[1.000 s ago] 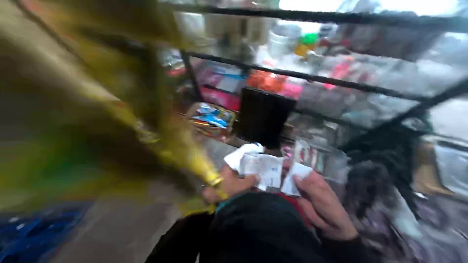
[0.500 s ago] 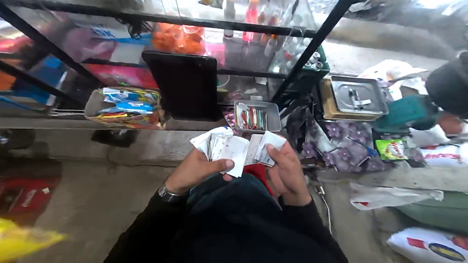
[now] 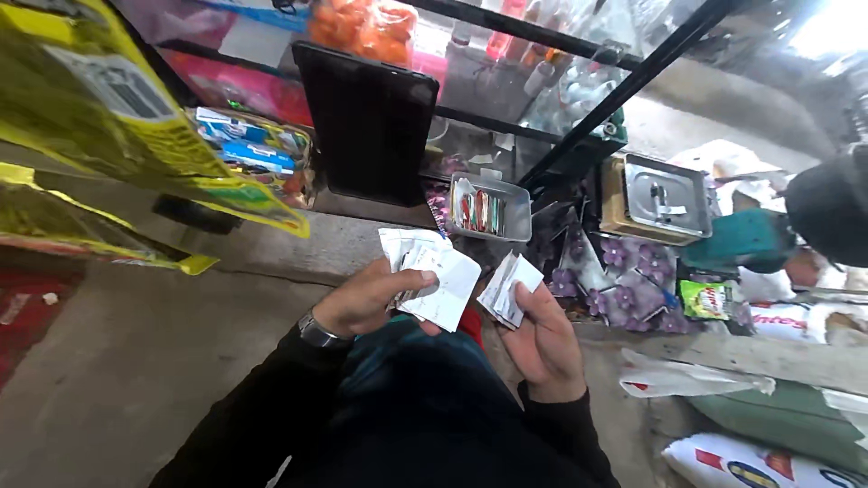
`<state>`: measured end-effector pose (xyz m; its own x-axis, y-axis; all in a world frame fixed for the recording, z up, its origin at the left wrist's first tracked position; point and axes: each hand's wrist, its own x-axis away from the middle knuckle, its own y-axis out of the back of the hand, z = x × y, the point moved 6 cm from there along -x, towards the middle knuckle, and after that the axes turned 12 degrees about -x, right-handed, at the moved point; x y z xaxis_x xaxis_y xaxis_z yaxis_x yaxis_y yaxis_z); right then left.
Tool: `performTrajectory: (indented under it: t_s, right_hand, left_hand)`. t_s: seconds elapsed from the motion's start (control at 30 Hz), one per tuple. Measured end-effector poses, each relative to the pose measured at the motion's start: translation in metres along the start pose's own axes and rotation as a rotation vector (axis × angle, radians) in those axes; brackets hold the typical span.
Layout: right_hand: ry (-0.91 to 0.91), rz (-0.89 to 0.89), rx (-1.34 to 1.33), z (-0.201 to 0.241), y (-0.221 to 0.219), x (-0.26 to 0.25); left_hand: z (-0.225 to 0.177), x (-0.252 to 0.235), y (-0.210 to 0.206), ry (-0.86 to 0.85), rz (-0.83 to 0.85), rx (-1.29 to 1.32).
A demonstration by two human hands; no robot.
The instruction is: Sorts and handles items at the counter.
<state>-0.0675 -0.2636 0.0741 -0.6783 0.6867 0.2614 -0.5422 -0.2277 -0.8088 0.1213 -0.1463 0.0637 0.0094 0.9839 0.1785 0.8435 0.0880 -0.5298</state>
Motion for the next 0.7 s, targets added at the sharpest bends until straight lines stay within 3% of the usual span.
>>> performTrajectory:
  t_s: [0.4,0.7]
  right_hand:
    - [-0.152,0.114,0.172,-0.019,-0.018,-0.016]
    - [-0.127,0.115,0.143,-0.013,-0.021,-0.031]
  left_hand:
    - [-0.007,0.001,0.006,-0.095,0.000,-0.121]
    - [-0.014,0.000,0.014,-0.150,0.014,-0.142]
